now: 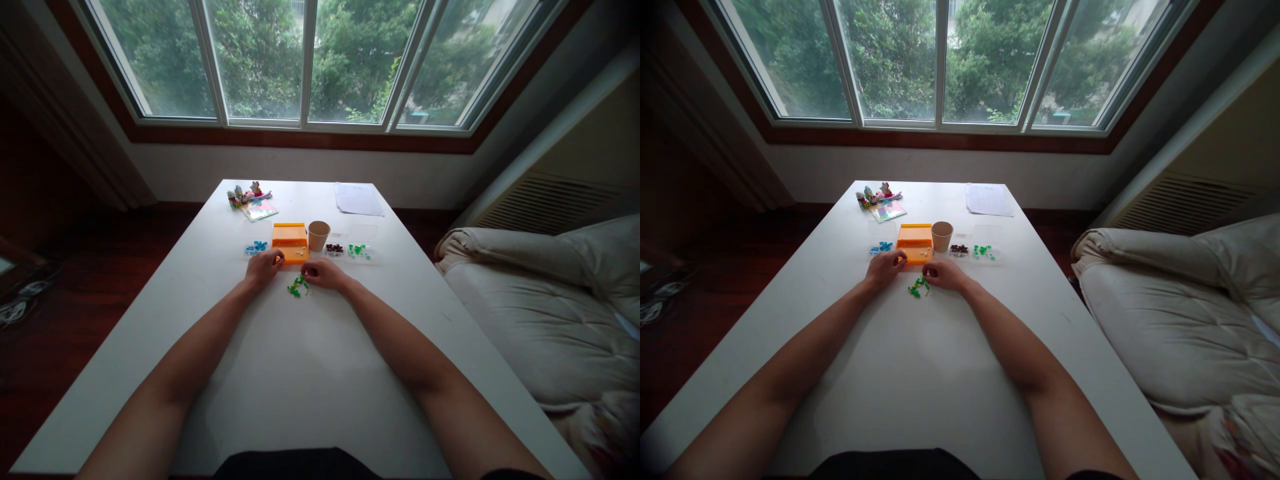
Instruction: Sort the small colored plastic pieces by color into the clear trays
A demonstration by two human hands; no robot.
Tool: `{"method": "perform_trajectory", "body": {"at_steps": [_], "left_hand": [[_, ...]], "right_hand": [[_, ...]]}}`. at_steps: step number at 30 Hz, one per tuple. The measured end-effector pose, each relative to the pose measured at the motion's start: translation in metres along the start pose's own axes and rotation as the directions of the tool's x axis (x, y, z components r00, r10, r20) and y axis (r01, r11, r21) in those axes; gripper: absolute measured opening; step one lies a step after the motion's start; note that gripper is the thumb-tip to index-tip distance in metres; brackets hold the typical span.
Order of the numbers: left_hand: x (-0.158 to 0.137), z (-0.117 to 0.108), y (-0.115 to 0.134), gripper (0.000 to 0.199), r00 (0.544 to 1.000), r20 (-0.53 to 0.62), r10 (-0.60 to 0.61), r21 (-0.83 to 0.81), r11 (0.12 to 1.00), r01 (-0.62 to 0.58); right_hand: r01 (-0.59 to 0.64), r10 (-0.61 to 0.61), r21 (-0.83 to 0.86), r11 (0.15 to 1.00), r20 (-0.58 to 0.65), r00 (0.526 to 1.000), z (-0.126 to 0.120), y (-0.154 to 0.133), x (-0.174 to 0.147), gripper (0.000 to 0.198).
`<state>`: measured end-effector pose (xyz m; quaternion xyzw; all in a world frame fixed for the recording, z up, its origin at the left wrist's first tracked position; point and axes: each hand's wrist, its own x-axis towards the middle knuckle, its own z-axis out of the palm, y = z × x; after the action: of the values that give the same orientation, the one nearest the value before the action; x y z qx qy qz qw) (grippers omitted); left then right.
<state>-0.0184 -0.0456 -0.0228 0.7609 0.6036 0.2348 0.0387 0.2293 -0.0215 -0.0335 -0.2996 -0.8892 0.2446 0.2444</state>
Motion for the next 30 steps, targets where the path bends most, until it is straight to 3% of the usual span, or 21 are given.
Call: {"method": "perform_trajectory", "body": {"at_steps": [4,12,18,26,30], "left_hand": [[0.000,-0.001,0.002,0.023,0.998,0.010,0.068,-0.002,0.998,-0.068],[-0.003,0.000,0.012,0.023,0.974,0.093,0.207,-0.023,0.978,-0.206],[-0.004,0.000,0.018,0.023,0.942,0.190,0.277,-0.040,0.961,-0.274],[-0.005,0.004,0.025,0.025,0.906,0.244,0.346,-0.088,0.938,-0.334],[-0.006,0.003,0.027,0.023,0.894,0.249,0.372,-0.101,0.928,-0.358]], "right_hand": [[0.030,-0.027,-0.032,0.999,0.076,0.997,-0.005,-0.006,-0.001,0.014],[0.095,-0.091,-0.054,0.994,0.082,0.993,-0.005,-0.003,0.000,0.011],[0.076,-0.075,-0.014,0.997,0.062,0.995,-0.005,0.001,0.002,0.008],[-0.113,0.127,0.107,0.988,-0.141,0.982,-0.054,0.015,-0.010,0.018],[-0.237,0.253,0.092,0.967,-0.284,0.925,-0.075,0.039,-0.024,0.022]]}}
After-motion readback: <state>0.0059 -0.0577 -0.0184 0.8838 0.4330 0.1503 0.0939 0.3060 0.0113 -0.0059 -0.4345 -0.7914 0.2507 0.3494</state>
